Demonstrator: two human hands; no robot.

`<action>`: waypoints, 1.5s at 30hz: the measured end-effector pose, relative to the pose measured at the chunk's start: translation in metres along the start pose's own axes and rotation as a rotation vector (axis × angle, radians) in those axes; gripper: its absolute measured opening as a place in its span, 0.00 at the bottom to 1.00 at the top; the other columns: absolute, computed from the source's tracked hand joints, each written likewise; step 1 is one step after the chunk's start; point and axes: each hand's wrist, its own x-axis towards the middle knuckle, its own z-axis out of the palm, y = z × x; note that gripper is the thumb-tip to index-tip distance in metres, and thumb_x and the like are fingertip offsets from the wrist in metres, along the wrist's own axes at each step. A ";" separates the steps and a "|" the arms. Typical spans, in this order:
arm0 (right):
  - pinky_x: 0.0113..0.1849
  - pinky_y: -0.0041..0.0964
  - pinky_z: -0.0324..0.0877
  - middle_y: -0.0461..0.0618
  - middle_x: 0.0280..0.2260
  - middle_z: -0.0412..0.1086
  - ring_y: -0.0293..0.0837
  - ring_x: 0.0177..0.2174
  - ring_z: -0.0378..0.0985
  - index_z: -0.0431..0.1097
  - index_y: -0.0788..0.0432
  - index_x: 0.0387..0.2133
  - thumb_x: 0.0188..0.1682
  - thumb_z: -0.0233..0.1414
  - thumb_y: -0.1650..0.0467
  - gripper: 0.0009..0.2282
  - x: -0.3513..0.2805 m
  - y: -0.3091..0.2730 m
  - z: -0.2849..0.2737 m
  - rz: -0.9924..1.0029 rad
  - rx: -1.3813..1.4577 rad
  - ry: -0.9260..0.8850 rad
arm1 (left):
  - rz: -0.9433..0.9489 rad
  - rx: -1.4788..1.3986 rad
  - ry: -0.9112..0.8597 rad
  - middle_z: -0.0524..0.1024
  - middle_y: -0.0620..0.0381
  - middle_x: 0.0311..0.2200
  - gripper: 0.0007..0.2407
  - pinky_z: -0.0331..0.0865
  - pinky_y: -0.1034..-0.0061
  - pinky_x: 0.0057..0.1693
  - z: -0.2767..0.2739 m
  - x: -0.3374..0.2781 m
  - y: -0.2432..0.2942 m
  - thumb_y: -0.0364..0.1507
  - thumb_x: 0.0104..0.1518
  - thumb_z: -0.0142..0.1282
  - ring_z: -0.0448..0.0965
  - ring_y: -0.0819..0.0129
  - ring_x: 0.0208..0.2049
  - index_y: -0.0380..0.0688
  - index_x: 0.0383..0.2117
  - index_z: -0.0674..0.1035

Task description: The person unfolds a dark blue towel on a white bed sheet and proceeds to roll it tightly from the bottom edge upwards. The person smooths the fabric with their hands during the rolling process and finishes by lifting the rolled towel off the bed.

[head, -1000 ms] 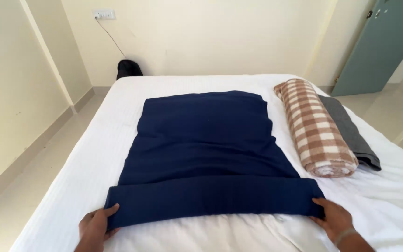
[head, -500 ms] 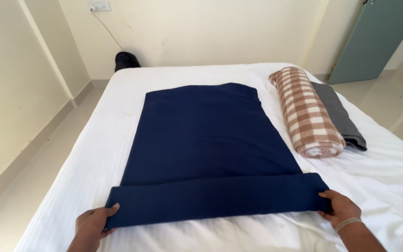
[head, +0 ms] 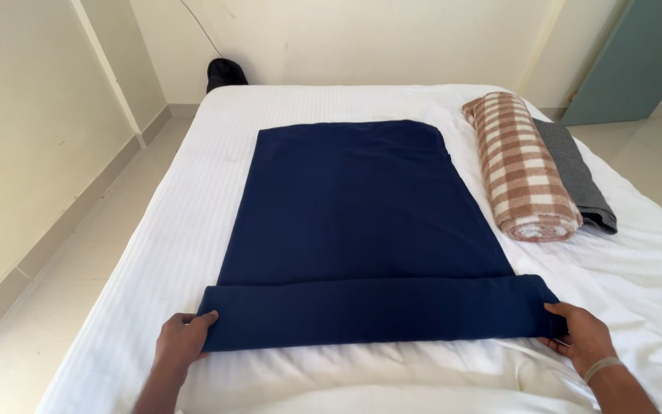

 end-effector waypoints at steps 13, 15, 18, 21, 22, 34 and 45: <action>0.36 0.49 0.77 0.60 0.46 0.75 0.51 0.37 0.78 0.73 0.63 0.52 0.50 0.58 0.67 0.18 0.011 -0.009 -0.010 -0.367 -0.569 -0.025 | 0.033 0.172 0.013 0.80 0.41 0.48 0.25 0.84 0.67 0.45 0.003 -0.018 0.011 0.38 0.59 0.57 0.85 0.56 0.44 0.38 0.62 0.72; 0.39 0.53 0.77 0.60 0.47 0.75 0.53 0.40 0.79 0.71 0.60 0.52 0.48 0.59 0.67 0.18 0.011 -0.009 0.003 -0.307 -0.646 -0.034 | 0.048 0.151 0.021 0.79 0.40 0.49 0.26 0.85 0.65 0.45 0.003 -0.024 0.019 0.38 0.59 0.57 0.85 0.55 0.45 0.39 0.63 0.71; 0.50 0.52 0.71 0.67 0.49 0.71 0.64 0.49 0.74 0.73 0.62 0.52 0.40 0.65 0.67 0.24 -0.011 0.010 0.030 -1.130 -1.064 0.258 | 0.083 0.176 0.059 0.78 0.40 0.51 0.28 0.82 0.62 0.50 0.013 -0.016 0.016 0.38 0.58 0.59 0.84 0.53 0.46 0.41 0.65 0.69; 0.60 0.48 0.66 0.57 0.56 0.70 0.57 0.56 0.71 0.68 0.54 0.57 0.44 0.55 0.66 0.24 -0.098 0.033 0.080 -1.253 -0.846 -0.028 | 0.303 0.338 0.169 0.78 0.39 0.51 0.29 0.76 0.61 0.56 0.021 0.001 0.000 0.39 0.57 0.61 0.82 0.51 0.49 0.40 0.63 0.69; 0.61 0.56 0.57 0.56 0.62 0.59 0.59 0.61 0.58 0.60 0.51 0.62 0.46 0.55 0.63 0.27 -0.133 0.033 0.093 -1.202 -1.109 -0.135 | 0.372 0.337 0.186 0.78 0.40 0.51 0.29 0.75 0.60 0.57 0.020 -0.004 0.000 0.39 0.56 0.62 0.81 0.51 0.50 0.41 0.63 0.70; 0.63 0.67 0.34 0.49 0.71 0.37 0.56 0.70 0.33 0.45 0.47 0.68 0.49 0.51 0.66 0.32 -0.171 0.047 0.106 -1.151 -1.664 -0.332 | 0.900 0.398 0.300 0.61 0.41 0.65 0.31 0.53 0.52 0.69 0.049 -0.074 0.032 0.37 0.50 0.61 0.57 0.48 0.68 0.41 0.62 0.67; 0.60 0.66 0.22 0.63 0.69 0.36 0.60 0.71 0.28 0.40 0.68 0.67 0.59 0.32 0.54 0.32 -0.220 0.089 0.221 -1.436 -1.533 -0.840 | 1.235 0.820 0.088 0.51 0.42 0.69 0.30 0.30 0.49 0.70 0.112 -0.065 0.000 0.51 0.64 0.32 0.43 0.49 0.71 0.45 0.68 0.58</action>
